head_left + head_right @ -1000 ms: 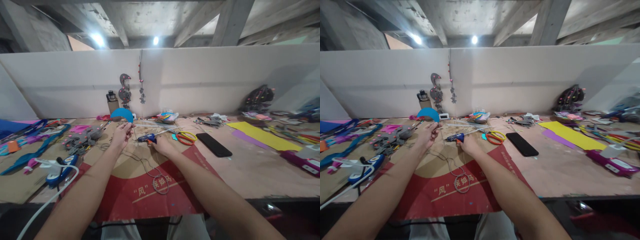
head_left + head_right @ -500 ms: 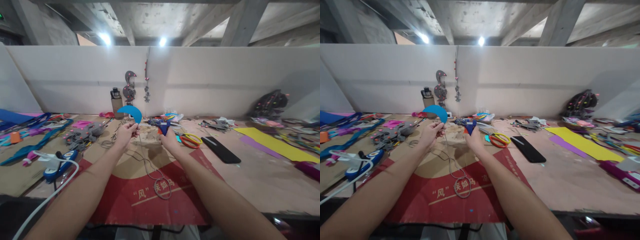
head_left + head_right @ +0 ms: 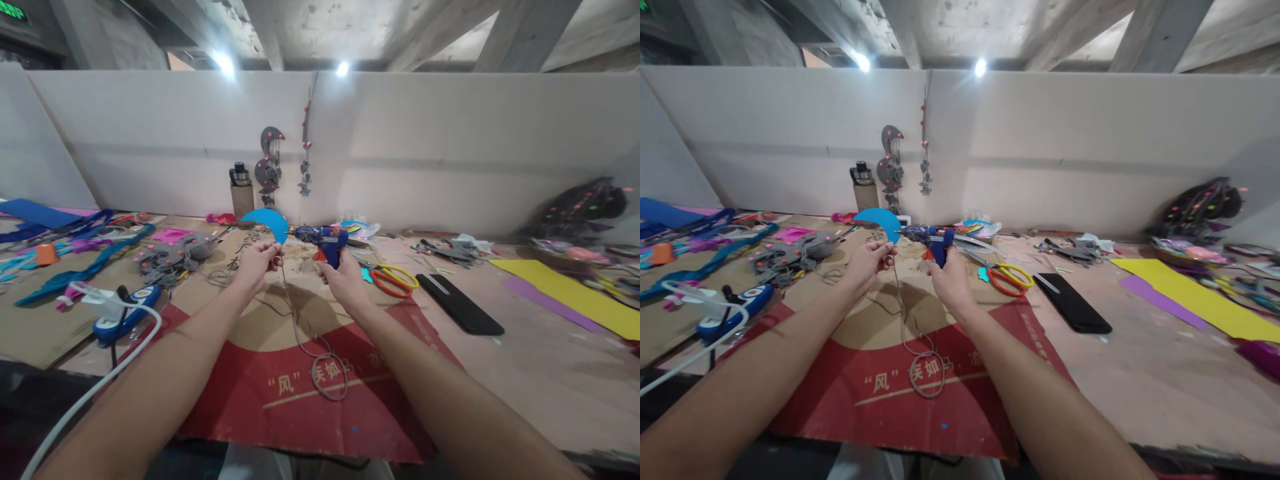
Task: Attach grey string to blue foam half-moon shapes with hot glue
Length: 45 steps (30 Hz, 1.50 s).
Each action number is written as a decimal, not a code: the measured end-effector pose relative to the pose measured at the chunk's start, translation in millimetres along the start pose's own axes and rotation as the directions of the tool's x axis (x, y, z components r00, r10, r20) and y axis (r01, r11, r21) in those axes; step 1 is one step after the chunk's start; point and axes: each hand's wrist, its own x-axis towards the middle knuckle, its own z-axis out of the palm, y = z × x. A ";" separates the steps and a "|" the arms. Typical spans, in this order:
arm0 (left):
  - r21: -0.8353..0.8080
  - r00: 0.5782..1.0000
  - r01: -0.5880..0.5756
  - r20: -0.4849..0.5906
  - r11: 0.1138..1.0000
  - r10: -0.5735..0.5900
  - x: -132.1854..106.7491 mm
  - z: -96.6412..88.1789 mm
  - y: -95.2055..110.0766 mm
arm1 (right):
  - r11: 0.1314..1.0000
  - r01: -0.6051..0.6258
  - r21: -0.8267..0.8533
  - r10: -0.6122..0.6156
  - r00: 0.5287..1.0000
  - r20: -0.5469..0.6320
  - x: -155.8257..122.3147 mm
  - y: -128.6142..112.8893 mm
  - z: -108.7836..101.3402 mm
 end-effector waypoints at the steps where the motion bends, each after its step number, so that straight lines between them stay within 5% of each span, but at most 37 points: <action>1: 0.015 1.000 0.004 -0.002 1.000 -0.004 -0.3 0.4 -0.3 | 1.000 -0.003 -0.021 0.003 1.000 -0.004 -0.5 0.8 0.2; 13: 0.056 0.997 0.018 -0.070 0.998 -0.014 -4.2 6.7 -7.9 | 0.982 -0.030 0.189 0.008 0.993 0.119 3.5 -9.9 7.7; 17: 0.037 0.989 0.050 -0.138 0.998 -0.045 -5.2 8.8 -13.7 | 0.994 0.028 0.105 -0.039 0.994 0.099 0.2 -4.2 -2.4; 32: 0.011 0.997 0.072 -0.009 0.997 -0.072 -17.2 14.2 -10.5 | 0.978 0.089 -0.188 -0.072 0.993 0.097 -14.6 13.2 -2.6; 45: -0.010 0.997 0.080 -0.007 0.997 -0.080 -18.2 15.2 -11.2 | 0.981 0.109 -0.158 -0.091 0.989 0.116 -17.0 14.3 0.0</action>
